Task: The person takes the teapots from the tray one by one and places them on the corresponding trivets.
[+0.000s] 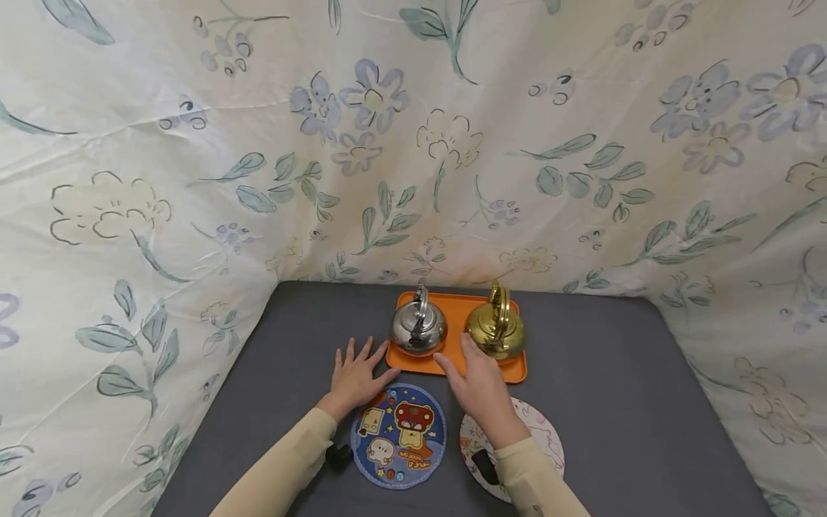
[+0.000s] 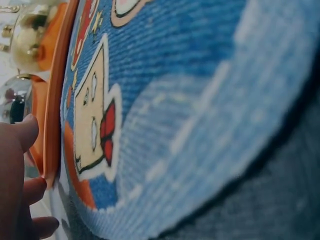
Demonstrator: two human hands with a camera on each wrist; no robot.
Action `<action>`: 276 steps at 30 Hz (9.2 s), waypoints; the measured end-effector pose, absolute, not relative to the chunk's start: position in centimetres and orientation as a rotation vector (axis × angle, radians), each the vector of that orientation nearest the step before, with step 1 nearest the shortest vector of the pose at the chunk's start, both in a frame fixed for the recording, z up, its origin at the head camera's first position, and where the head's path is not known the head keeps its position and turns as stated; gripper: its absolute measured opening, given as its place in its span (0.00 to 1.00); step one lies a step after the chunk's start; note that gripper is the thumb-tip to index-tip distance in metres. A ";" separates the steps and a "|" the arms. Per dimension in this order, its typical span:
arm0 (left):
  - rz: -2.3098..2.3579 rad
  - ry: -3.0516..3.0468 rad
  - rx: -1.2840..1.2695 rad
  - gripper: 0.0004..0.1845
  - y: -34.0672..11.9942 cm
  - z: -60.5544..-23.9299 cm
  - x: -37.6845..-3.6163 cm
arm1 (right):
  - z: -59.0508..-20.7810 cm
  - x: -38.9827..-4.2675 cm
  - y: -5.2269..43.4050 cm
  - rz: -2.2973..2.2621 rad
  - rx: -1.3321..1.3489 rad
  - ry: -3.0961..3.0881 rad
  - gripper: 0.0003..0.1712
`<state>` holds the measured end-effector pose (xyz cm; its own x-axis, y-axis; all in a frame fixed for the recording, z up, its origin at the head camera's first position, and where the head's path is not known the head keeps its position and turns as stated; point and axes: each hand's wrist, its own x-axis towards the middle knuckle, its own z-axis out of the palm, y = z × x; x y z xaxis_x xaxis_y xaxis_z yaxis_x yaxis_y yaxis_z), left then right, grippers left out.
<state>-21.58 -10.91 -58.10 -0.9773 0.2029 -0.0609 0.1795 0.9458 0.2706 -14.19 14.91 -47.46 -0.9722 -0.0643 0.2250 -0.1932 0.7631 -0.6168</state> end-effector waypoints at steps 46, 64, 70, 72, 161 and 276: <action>0.364 3.047 0.242 0.39 -10.6 -58.7 -22.0 | -46.3 -22.0 10.7 1.106 0.131 -2.680 0.27; 0.314 3.014 0.258 0.39 -11.1 -58.7 -21.8 | -46.4 -23.0 8.8 1.130 -0.009 -2.650 0.20; 0.336 2.989 0.235 0.39 -10.9 -58.6 -21.8 | -46.9 -23.7 8.7 1.141 -0.014 -2.638 0.14; 0.348 2.981 0.231 0.39 -10.8 -58.4 -21.8 | -47.1 -24.0 8.8 1.134 -0.013 -2.639 0.13; 0.257 3.039 0.294 0.38 -11.5 -57.6 -21.9 | -40.5 -11.8 7.9 1.295 -0.037 -2.599 0.15; 0.376 3.071 0.347 0.36 -12.2 -59.7 -22.6 | -47.3 -6.8 4.5 1.502 -0.102 -2.723 0.18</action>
<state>-22.57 -12.20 -59.66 -0.9747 0.2235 -0.0008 0.2167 0.9459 0.2416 -6.78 4.49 -47.26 -0.9974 0.0719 -0.0056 0.0431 0.5319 -0.8457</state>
